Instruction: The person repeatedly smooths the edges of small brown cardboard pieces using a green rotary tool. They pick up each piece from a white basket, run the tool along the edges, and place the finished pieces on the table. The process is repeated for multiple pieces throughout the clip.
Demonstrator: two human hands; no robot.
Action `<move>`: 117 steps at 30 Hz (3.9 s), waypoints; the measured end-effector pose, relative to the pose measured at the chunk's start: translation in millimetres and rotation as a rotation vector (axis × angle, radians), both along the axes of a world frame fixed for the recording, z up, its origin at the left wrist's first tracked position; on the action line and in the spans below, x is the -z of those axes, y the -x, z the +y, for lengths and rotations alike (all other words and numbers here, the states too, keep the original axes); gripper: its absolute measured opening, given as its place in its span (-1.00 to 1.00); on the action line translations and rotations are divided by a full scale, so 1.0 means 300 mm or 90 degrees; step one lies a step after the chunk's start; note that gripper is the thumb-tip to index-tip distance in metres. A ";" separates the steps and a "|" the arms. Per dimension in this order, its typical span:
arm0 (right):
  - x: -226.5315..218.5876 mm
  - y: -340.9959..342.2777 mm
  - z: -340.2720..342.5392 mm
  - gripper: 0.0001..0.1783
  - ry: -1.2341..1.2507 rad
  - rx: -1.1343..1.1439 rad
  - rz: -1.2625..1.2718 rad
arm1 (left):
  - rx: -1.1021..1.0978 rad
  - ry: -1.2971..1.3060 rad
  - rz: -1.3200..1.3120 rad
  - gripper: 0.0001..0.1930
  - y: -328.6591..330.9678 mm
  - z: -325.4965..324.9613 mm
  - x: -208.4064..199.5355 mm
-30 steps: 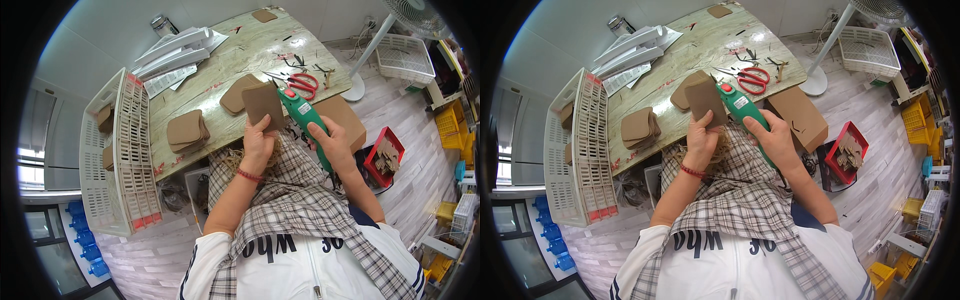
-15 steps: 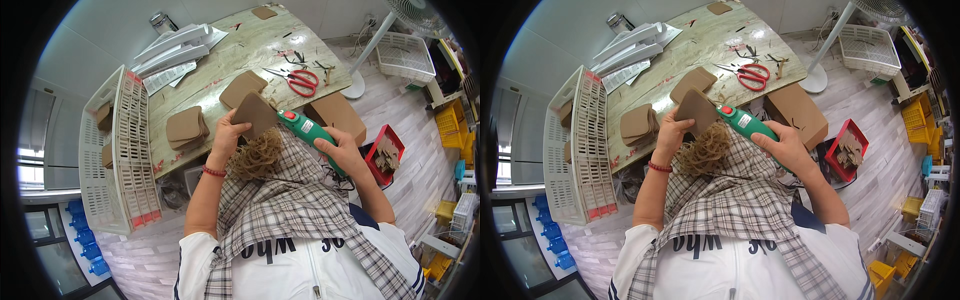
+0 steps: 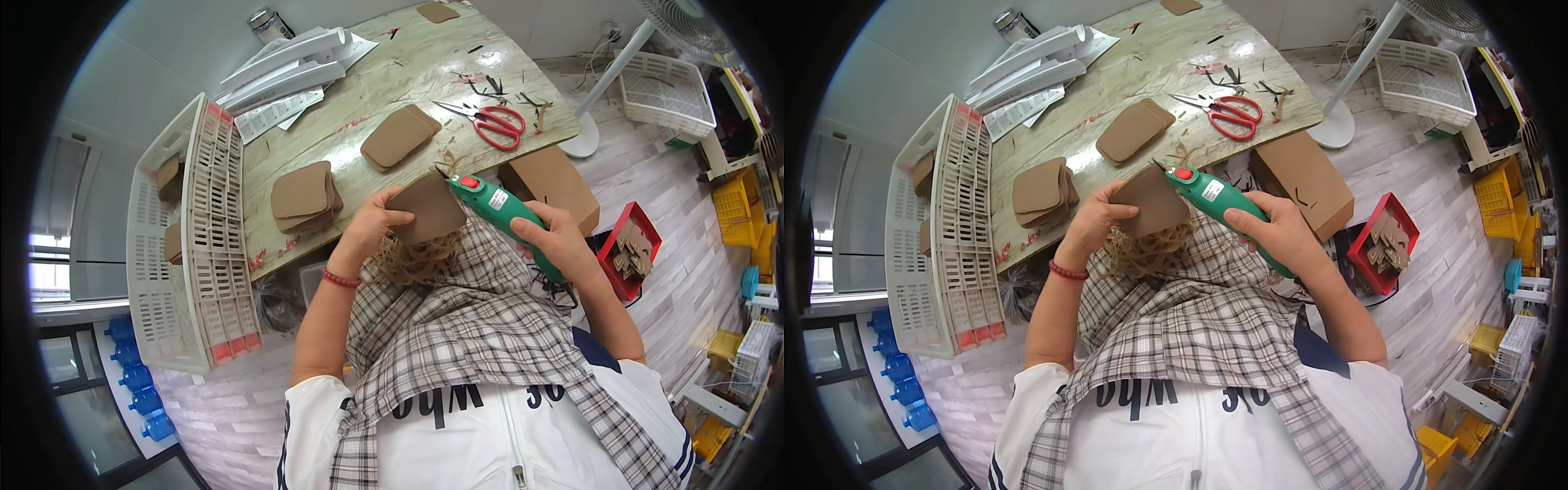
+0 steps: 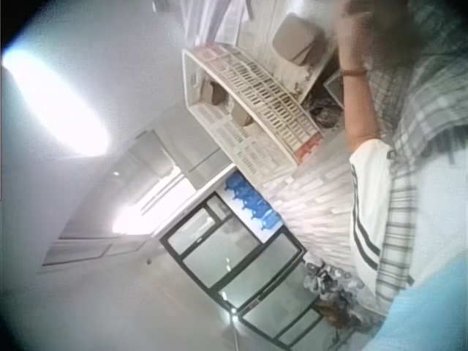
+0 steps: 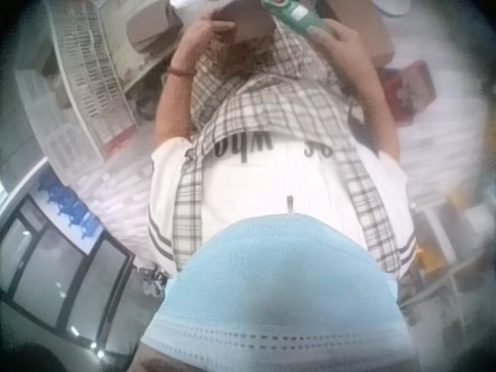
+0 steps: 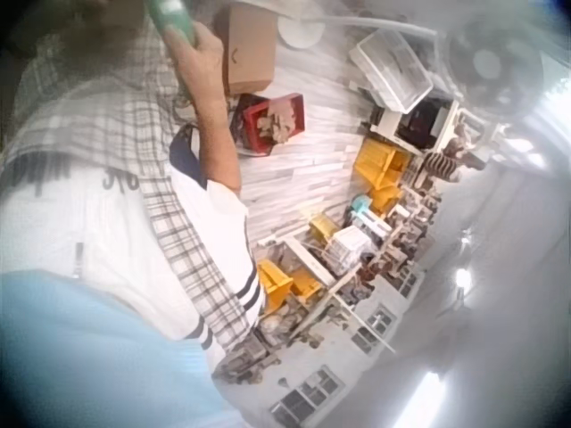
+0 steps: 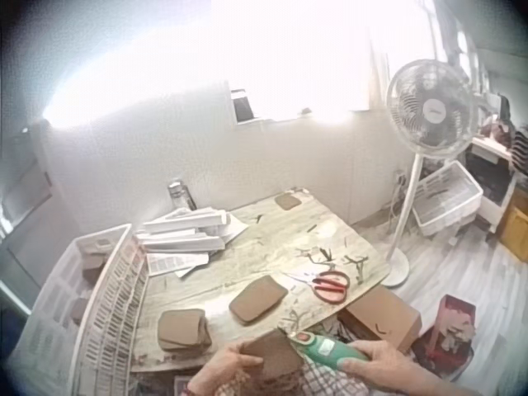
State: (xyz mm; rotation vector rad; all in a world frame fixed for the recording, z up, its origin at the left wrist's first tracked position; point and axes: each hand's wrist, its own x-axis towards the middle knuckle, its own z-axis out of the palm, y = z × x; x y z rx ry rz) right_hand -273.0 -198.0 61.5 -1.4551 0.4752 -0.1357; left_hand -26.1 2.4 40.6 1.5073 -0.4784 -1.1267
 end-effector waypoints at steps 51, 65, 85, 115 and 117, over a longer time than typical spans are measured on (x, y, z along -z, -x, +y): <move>0.064 -0.067 0.072 -0.64 -0.054 -0.063 -0.021 | -0.256 0.088 -0.187 -0.65 -0.249 0.238 -0.188; 0.126 -0.010 0.024 -0.64 -0.027 0.052 -0.020 | -0.148 -0.293 -1.041 -0.47 -0.262 -0.223 0.144; 0.116 -0.036 0.032 -0.63 0.038 0.177 -0.034 | -0.431 0.442 0.098 -0.70 0.028 -0.285 0.068; 0.026 -0.091 0.057 -0.60 0.037 0.250 -0.114 | -0.410 0.537 0.422 -0.60 0.211 -0.379 0.115; 0.026 -0.094 0.050 -0.60 0.021 0.262 -0.130 | -0.392 0.516 0.407 -0.60 0.226 -0.379 0.118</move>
